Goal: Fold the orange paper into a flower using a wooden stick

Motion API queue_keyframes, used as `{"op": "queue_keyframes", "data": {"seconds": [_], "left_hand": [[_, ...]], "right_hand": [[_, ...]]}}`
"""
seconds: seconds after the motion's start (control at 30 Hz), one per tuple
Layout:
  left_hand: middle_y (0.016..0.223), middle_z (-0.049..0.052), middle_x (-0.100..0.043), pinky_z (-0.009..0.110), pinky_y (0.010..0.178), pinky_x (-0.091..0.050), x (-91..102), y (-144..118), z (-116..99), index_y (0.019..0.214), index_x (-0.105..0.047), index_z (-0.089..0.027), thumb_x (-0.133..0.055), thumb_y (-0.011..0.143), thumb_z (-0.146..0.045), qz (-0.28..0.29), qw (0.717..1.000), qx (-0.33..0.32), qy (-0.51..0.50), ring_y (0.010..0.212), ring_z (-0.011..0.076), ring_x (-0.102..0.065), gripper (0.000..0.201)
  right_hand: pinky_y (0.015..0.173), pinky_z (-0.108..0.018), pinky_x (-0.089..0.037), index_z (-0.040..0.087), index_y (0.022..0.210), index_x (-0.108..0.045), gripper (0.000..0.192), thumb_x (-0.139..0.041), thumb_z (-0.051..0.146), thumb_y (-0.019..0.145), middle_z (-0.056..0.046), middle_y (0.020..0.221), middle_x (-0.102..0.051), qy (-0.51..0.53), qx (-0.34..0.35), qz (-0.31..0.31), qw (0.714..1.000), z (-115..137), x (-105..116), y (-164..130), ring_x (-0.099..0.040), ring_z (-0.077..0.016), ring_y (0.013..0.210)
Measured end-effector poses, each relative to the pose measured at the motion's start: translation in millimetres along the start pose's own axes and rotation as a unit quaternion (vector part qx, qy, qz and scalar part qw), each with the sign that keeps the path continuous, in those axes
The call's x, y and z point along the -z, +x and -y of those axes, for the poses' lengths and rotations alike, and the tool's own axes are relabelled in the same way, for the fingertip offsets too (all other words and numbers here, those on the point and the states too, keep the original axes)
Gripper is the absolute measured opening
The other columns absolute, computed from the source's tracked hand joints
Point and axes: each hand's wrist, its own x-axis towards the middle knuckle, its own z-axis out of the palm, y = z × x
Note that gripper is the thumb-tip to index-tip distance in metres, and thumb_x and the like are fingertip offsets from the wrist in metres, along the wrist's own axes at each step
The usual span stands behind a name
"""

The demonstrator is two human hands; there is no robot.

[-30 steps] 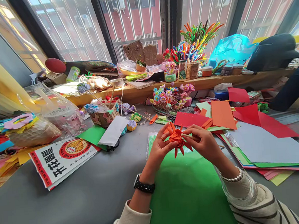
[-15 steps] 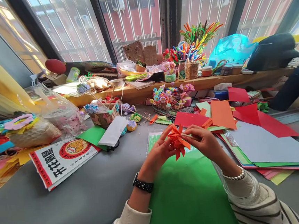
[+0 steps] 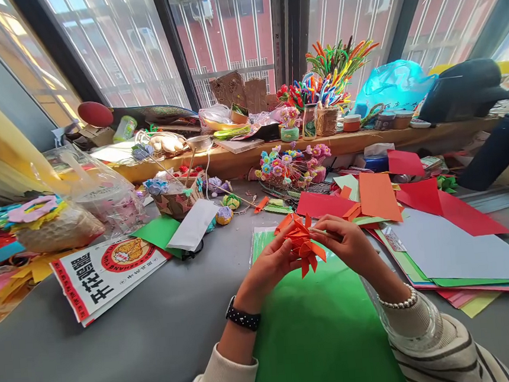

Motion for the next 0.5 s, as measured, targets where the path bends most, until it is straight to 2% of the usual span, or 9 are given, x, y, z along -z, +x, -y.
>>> {"op": "queue_keyframes", "data": {"seconds": [0.13,0.37,0.5], "left_hand": [[0.105,0.005,-0.062,0.031,0.077,-0.044,0.9,-0.1,0.2,0.115,-0.051,-0.028,-0.062,0.072,-0.028,-0.004,1.000,-0.001,-0.002,0.085,0.0164,-0.060,0.045],[0.099,0.005,-0.064,0.032,0.078,-0.044,2.4,0.7,1.1,0.115,-0.052,-0.027,-0.063,0.071,-0.029,0.004,1.000,0.001,0.000,0.085,0.0168,-0.060,0.046],[0.100,0.006,-0.064,0.032,0.077,-0.045,2.5,-0.1,0.3,0.117,-0.050,-0.027,-0.062,0.072,-0.030,0.012,1.000,0.007,0.004,0.085,0.0170,-0.060,0.046]], "right_hand": [[0.045,-0.022,-0.034,0.016,0.074,-0.059,0.024,-0.051,0.039,0.079,-0.003,0.071,-0.053,-0.015,0.001,0.000,1.000,2.0,-1.0,-0.4,-0.044,-0.0097,0.053],[0.041,-0.021,-0.028,0.017,0.068,-0.053,0.018,-0.050,0.030,0.080,0.000,0.066,-0.047,-0.047,0.017,-0.011,0.999,6.3,-2.9,-1.5,-0.034,-0.0070,0.047],[0.040,-0.021,-0.027,0.017,0.062,-0.048,0.022,-0.050,0.030,0.079,0.002,0.062,-0.043,-0.053,0.017,-0.004,0.998,6.7,-1.3,-1.8,-0.032,-0.0072,0.047]]}}
